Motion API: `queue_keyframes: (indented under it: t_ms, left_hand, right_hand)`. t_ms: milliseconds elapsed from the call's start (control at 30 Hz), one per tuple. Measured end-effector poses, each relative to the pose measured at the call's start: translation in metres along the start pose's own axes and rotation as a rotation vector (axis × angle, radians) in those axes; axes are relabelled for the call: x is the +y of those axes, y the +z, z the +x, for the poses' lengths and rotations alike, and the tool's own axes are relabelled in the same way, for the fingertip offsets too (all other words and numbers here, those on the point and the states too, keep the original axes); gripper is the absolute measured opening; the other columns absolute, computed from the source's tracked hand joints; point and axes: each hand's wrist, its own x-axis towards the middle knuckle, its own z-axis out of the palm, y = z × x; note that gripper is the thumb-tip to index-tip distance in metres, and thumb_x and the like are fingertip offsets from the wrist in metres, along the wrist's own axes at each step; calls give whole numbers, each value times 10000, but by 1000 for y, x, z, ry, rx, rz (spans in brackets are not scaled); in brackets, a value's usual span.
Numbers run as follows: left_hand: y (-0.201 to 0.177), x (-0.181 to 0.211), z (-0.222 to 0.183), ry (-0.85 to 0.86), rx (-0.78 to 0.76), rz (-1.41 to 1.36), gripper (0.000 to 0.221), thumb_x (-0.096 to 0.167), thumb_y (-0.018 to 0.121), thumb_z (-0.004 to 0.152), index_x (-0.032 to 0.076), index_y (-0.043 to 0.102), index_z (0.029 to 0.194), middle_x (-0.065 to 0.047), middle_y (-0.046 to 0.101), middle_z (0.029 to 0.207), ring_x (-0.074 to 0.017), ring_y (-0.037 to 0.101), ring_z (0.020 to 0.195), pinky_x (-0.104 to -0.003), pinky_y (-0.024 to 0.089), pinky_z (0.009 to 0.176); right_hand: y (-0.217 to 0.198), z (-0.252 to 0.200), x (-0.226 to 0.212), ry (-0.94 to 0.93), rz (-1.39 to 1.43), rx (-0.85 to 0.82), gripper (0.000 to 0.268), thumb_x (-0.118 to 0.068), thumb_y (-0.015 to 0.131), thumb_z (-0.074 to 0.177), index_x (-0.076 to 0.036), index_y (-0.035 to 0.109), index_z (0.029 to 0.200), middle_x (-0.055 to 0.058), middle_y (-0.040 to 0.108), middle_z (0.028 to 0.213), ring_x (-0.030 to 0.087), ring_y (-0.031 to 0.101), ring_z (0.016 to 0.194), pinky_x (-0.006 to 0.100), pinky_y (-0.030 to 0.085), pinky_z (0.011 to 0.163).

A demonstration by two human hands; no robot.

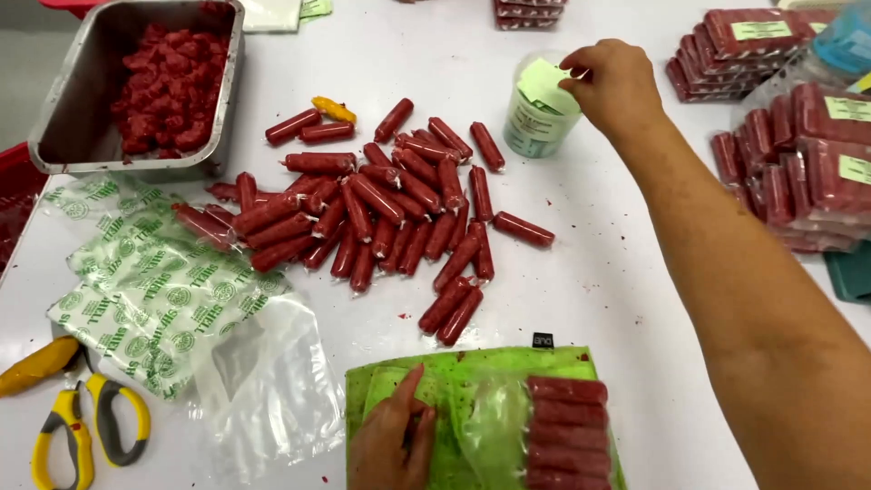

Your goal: The person packages meat sticks by placing them into plastic bags, adding a label, and then sealing the bags using a heat sealer.

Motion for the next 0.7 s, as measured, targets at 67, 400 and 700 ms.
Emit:
queue_keyframes:
  t_ms: [67, 400, 700]
  left_hand:
    - [1, -1, 1, 66, 15, 26, 485, 299, 618, 902, 245, 569, 1381, 59, 759, 838, -162, 717, 729, -375, 585, 612]
    - [1, 1, 6, 127, 46, -22, 312, 267, 615, 914, 244, 695, 1215, 29, 733, 785, -177, 688, 706, -348, 548, 556]
    - [-14, 13, 11, 122, 208, -275, 369, 137, 668, 897, 144, 661, 1266, 25, 750, 936, -49, 494, 590, -212, 463, 545]
  right_hand:
    - [-4, 17, -25, 506, -31, -425, 512, -314, 869, 789, -139, 722, 1246, 30, 700, 1226, 263, 636, 1068, 414, 514, 855]
    - [-6, 11, -15, 471, -41, -426, 407, -120, 474, 889, -173, 788, 1144, 58, 732, 992, 240, 621, 766, 366, 533, 562]
    - [-58, -47, -73, 700, 803, -105, 203, -138, 790, 864, -74, 745, 1051, 57, 751, 920, 153, 724, 829, 306, 649, 764]
